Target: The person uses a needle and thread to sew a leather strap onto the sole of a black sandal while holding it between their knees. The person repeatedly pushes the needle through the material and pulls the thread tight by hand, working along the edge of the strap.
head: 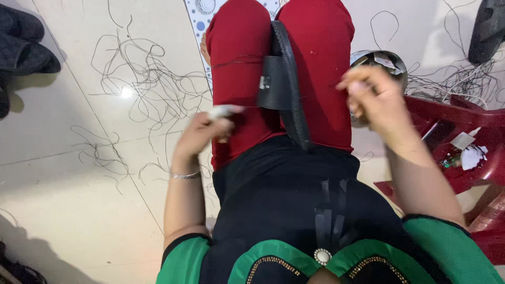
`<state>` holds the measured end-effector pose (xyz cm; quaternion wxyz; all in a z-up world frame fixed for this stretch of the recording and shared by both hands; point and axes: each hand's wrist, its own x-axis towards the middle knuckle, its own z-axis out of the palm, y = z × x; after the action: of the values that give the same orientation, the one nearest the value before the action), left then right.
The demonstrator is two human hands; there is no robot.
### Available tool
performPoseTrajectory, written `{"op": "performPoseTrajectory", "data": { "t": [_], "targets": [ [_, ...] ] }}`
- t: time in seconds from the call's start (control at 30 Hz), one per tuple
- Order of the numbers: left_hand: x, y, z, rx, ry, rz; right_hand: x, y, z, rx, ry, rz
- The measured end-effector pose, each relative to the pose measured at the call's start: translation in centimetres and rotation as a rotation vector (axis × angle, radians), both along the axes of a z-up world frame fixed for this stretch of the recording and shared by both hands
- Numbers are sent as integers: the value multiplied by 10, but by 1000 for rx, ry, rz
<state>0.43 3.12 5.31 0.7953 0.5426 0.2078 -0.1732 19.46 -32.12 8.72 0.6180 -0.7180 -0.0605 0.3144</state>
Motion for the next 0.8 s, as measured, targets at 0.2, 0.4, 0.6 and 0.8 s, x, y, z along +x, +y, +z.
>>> {"op": "performPoseTrajectory", "data": {
  "t": [0.2, 0.4, 0.6, 0.8],
  "targets": [
    [6, 23, 7, 1122, -39, 343, 29, -24, 45, -543, -490, 360],
    [50, -54, 26, 1021, -575, 14, 13, 20, 46, -654, -909, 903],
    [71, -75, 12, 1120, -647, -282, 16, 30, 47, -596, -988, 946],
    [76, -80, 6, 1170, -691, -262, 18, 43, 66, -776, -1073, 985]
  ]
}}
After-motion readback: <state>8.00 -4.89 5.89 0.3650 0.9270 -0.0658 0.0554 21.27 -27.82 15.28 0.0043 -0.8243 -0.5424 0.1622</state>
